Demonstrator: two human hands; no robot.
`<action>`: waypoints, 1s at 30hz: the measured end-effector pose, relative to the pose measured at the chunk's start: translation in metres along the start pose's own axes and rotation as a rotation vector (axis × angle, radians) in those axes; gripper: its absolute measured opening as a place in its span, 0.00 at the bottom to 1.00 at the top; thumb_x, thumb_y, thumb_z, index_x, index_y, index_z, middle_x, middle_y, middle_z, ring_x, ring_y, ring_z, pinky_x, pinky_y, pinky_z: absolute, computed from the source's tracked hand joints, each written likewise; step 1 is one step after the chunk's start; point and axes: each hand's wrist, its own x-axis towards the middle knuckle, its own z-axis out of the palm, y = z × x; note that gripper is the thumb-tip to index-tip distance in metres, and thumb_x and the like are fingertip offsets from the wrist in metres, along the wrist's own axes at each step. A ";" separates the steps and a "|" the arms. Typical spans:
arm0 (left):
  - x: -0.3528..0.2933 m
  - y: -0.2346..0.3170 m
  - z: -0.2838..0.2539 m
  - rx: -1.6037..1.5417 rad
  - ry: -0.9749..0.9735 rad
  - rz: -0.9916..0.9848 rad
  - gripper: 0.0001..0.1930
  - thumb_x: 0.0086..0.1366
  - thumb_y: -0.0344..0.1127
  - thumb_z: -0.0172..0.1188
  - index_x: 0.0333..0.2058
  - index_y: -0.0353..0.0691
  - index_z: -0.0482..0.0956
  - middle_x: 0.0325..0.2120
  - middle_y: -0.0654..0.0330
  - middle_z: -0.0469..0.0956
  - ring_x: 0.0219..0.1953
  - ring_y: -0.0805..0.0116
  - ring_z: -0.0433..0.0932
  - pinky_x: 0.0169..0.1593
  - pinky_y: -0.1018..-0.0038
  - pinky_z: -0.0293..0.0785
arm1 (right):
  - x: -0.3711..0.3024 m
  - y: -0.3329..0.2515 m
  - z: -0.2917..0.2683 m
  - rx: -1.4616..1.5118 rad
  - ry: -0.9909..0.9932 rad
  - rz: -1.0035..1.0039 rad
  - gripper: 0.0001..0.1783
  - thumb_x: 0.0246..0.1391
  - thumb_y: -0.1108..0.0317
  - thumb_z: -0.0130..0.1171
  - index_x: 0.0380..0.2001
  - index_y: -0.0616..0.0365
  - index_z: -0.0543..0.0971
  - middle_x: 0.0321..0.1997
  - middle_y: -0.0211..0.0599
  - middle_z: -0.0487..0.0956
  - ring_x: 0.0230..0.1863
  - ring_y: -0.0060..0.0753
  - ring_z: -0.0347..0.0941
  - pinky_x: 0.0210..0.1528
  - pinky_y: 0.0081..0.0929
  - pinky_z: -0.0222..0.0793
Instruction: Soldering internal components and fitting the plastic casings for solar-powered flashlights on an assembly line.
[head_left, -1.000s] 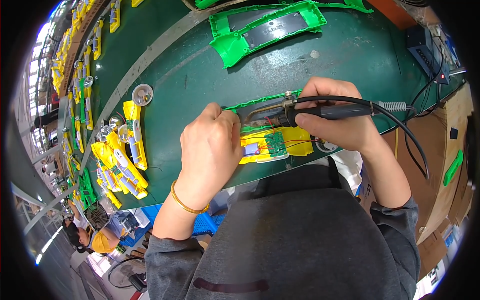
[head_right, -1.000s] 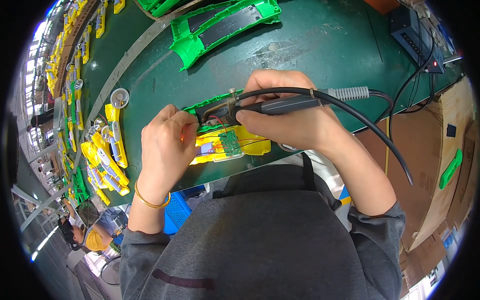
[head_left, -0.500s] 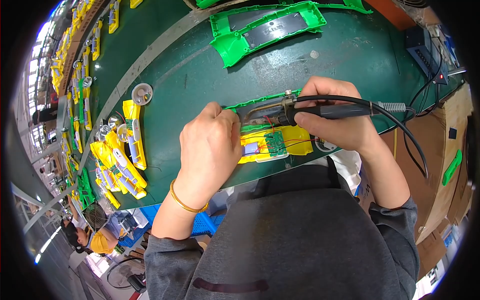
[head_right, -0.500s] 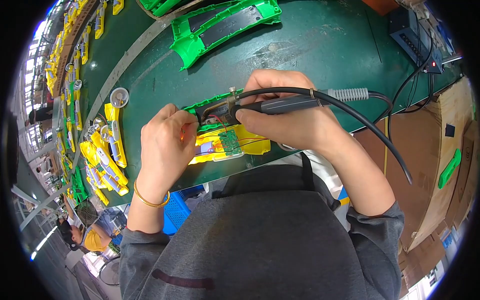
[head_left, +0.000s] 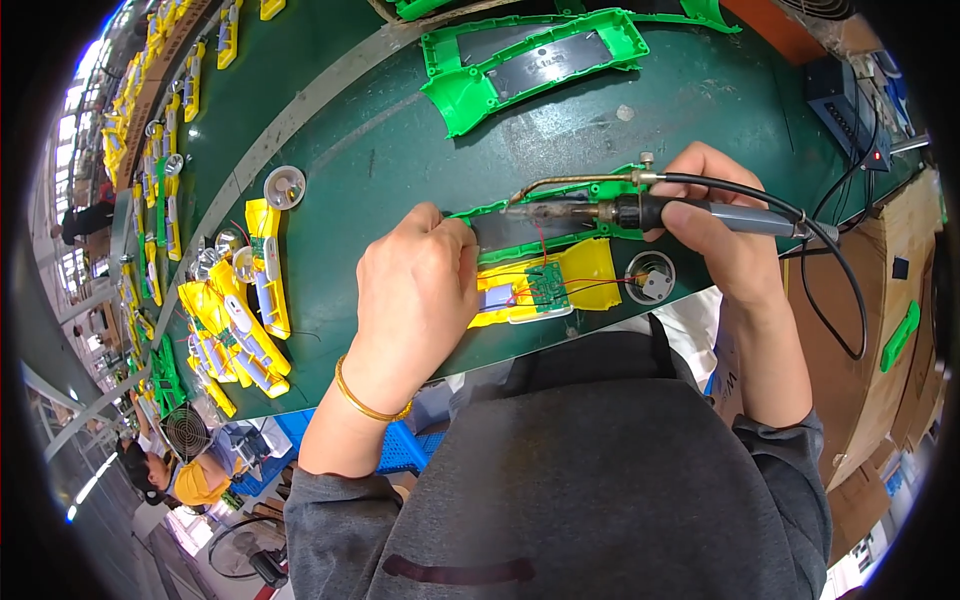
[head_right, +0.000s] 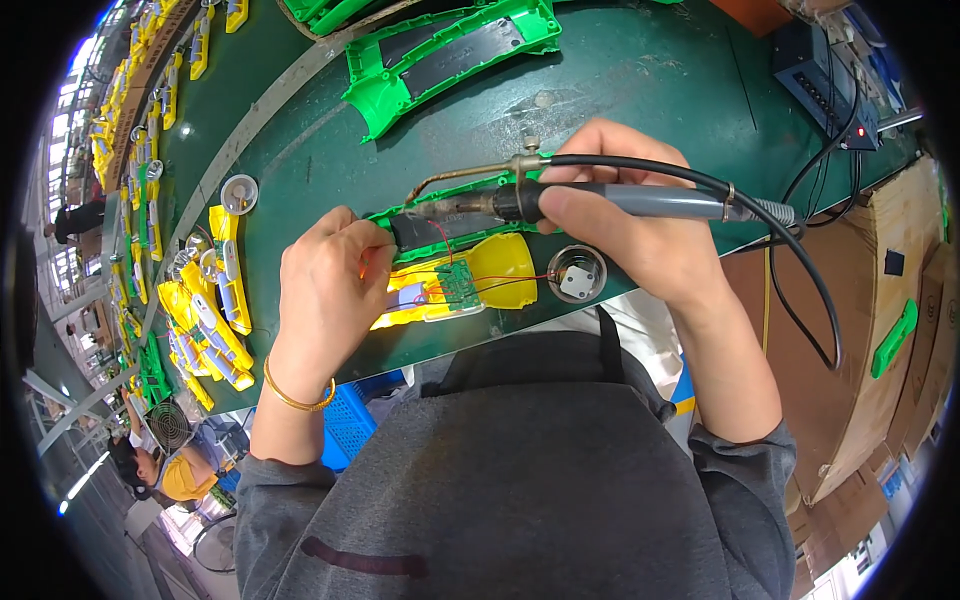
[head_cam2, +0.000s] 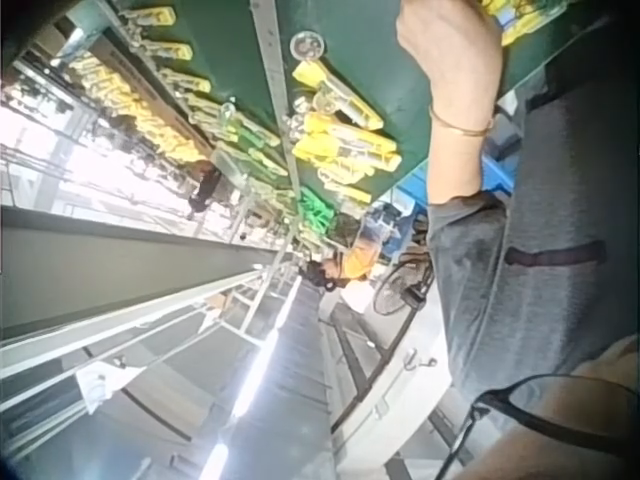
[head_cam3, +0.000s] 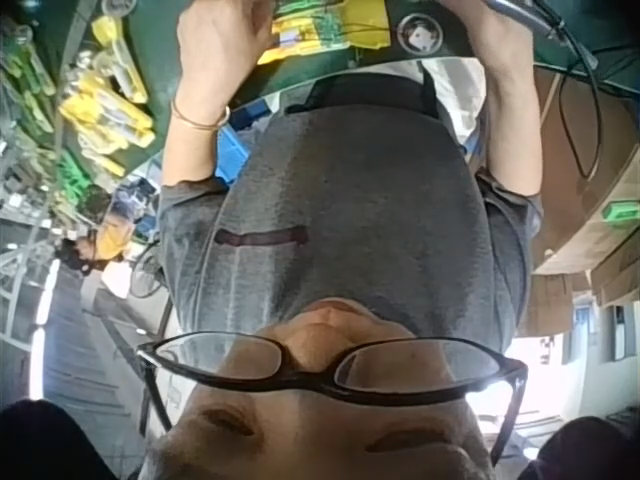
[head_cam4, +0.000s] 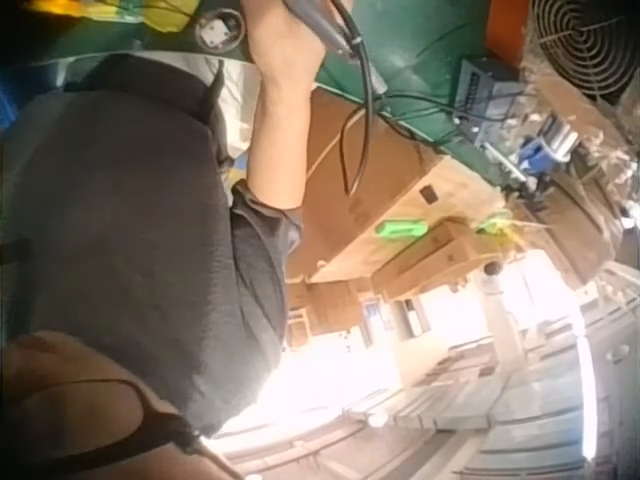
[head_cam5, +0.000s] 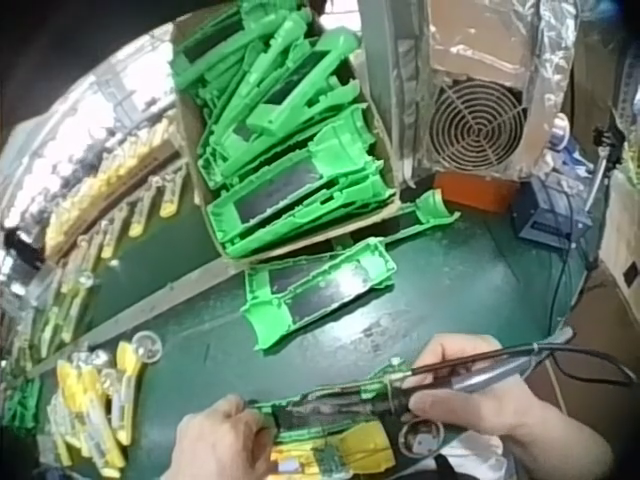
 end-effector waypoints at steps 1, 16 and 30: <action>0.000 0.001 0.000 -0.001 0.001 0.002 0.01 0.46 0.25 0.57 0.19 0.35 0.75 0.19 0.53 0.69 0.20 0.52 0.72 0.25 0.61 0.69 | -0.003 0.003 0.000 0.044 0.044 -0.014 0.12 0.44 0.65 0.58 0.28 0.62 0.71 0.25 0.34 0.74 0.27 0.21 0.71 0.33 0.17 0.66; 0.004 0.005 -0.009 0.033 -0.076 -0.050 0.03 0.48 0.27 0.59 0.24 0.35 0.79 0.22 0.52 0.73 0.23 0.51 0.74 0.28 0.61 0.71 | -0.023 0.024 -0.001 0.390 0.254 -0.144 0.09 0.49 0.69 0.56 0.32 0.63 0.72 0.28 0.35 0.76 0.28 0.23 0.73 0.35 0.17 0.68; -0.004 0.038 0.024 -0.248 0.209 0.002 0.06 0.46 0.29 0.65 0.27 0.42 0.81 0.26 0.64 0.74 0.31 0.64 0.70 0.38 0.71 0.63 | -0.012 0.029 0.019 0.438 0.297 -0.086 0.11 0.51 0.65 0.50 0.33 0.62 0.70 0.30 0.37 0.73 0.33 0.25 0.70 0.41 0.21 0.65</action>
